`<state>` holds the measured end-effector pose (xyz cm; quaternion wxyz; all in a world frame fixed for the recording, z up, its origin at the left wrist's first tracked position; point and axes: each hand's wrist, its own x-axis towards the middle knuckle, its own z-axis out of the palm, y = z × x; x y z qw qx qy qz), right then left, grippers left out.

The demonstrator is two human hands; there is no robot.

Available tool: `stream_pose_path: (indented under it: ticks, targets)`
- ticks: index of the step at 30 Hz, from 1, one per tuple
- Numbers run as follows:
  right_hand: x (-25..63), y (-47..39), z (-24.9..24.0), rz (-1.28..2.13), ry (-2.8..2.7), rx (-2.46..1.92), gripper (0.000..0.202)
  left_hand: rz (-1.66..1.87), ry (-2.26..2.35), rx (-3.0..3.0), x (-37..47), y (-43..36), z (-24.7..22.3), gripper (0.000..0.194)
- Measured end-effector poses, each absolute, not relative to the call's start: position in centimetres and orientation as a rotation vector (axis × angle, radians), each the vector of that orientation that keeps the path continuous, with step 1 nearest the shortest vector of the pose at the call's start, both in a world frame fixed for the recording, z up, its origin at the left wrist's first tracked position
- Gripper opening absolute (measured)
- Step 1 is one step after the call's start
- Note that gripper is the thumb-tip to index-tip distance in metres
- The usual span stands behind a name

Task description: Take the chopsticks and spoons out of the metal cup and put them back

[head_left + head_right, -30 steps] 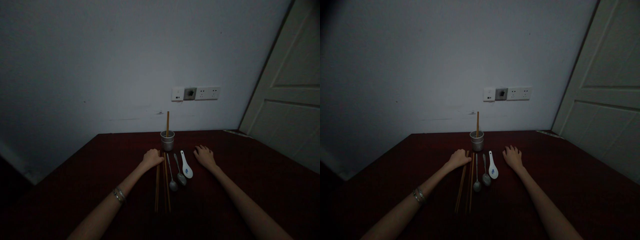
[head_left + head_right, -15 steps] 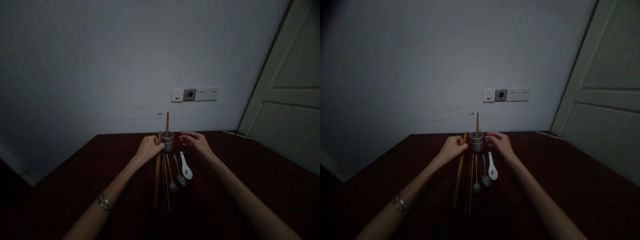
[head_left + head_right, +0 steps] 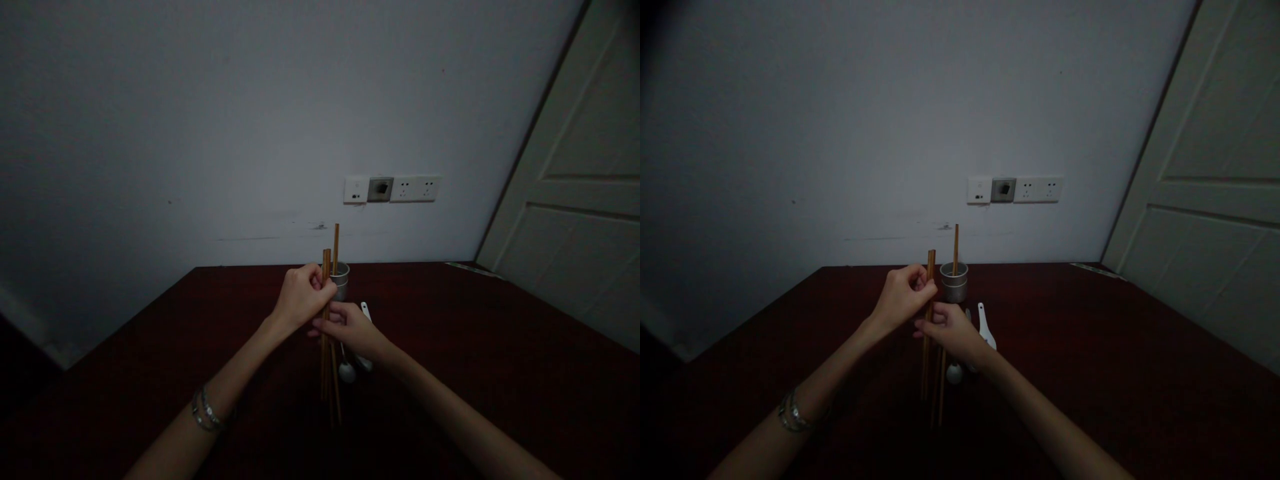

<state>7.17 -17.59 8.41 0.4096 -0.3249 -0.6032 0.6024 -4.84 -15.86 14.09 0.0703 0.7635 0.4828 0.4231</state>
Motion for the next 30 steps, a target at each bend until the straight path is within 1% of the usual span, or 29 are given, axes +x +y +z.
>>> stream_pose_path:
  ticks: [5,11,15,22,30]
  targets:
    - [7.2,-17.9,8.5,1.447,-1.544,-0.801,0.035,1.334,1.423,2.304,-4.8,-15.8,14.0,0.014]
    - [7.8,-17.8,9.2,1.394,-1.621,-0.797,0.034,1.301,1.320,2.322,-5.0,-16.5,14.7,0.013]
    - [8.8,-17.8,10.0,1.398,-1.689,-0.748,0.035,1.317,1.203,2.290,-5.4,-16.9,15.3,0.019]
    - [9.7,-17.9,10.4,1.434,-1.748,-0.696,0.036,1.319,0.971,1.982,-5.8,-17.1,15.9,0.023]
    - [9.6,-17.8,10.2,1.460,-1.754,-0.692,0.036,1.181,0.867,1.790,-5.7,-17.2,16.2,0.023]
